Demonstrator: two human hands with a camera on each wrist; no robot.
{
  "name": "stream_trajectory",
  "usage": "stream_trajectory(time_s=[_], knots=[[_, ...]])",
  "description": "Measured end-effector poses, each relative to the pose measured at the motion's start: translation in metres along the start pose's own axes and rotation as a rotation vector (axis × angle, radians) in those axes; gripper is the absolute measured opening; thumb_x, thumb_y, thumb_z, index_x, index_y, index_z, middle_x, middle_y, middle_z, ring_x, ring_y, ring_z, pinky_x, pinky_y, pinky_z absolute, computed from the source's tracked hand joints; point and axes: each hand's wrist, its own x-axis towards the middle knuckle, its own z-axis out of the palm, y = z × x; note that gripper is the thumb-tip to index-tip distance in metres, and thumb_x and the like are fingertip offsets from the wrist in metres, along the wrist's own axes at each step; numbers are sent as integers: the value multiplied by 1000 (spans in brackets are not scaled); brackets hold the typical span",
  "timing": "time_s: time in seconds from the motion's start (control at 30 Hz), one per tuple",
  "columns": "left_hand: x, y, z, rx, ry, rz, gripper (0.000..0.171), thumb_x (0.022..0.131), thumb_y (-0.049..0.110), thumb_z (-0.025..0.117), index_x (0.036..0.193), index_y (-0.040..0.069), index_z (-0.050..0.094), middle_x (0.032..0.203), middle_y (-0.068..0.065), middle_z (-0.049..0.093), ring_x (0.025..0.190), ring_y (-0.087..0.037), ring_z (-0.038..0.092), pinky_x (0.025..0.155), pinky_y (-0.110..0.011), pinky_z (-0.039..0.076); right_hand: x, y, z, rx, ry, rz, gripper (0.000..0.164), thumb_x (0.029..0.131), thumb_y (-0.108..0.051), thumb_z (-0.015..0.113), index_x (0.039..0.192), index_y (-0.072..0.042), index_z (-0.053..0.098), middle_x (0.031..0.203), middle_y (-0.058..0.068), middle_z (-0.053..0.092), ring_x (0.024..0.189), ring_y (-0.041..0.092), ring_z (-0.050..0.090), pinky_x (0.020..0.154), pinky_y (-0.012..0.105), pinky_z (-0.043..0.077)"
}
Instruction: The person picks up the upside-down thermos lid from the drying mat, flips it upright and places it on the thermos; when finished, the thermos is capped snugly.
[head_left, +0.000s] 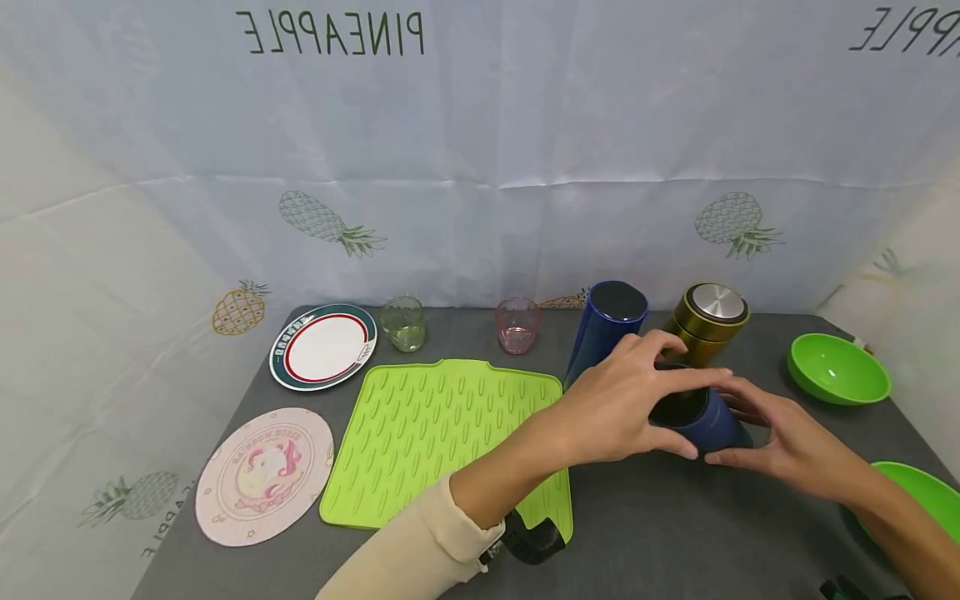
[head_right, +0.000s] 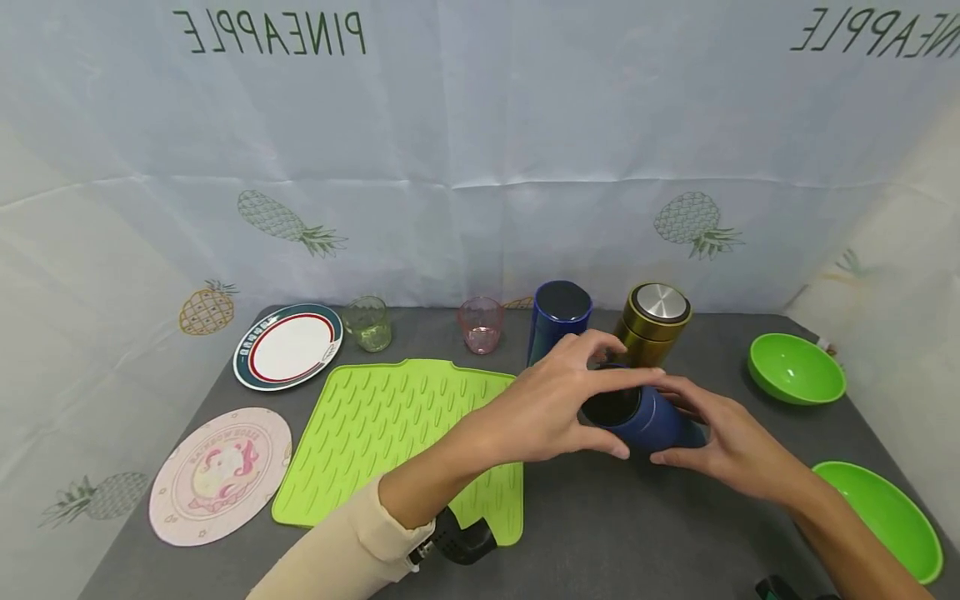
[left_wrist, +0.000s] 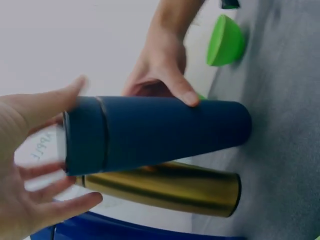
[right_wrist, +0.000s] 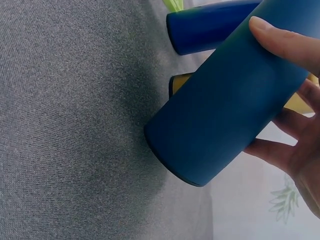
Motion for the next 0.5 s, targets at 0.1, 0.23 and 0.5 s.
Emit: stream_trajectory(time_s=[0.1,0.23,0.5], knots=[[0,2,3,26,49,-82,70,84,62,74,147,42,53,130,5,54,106,-6,48,73,-10,41,1,-1,1,-9,-1,13,93,69,-6,93,149,-12,46,143,-30,48,125,-21,48,94,-1,43],[0,1,-2,2,-1,19,53,88,37,80,139,37,63,132,6,56,116,-6,48,94,-10,41,1,-1,1,1,-6,-1,91,69,-5,92,148,-12,48,140,-27,53,124,-19,51,95,0,43],[0,5,0,-19,-32,-63,69,89,48,76,151,42,47,153,1,40,132,-11,42,84,-12,47,-1,2,1,-1,14,-2,93,67,-2,93,148,-9,47,140,-31,50,123,-21,50,93,-1,43]])
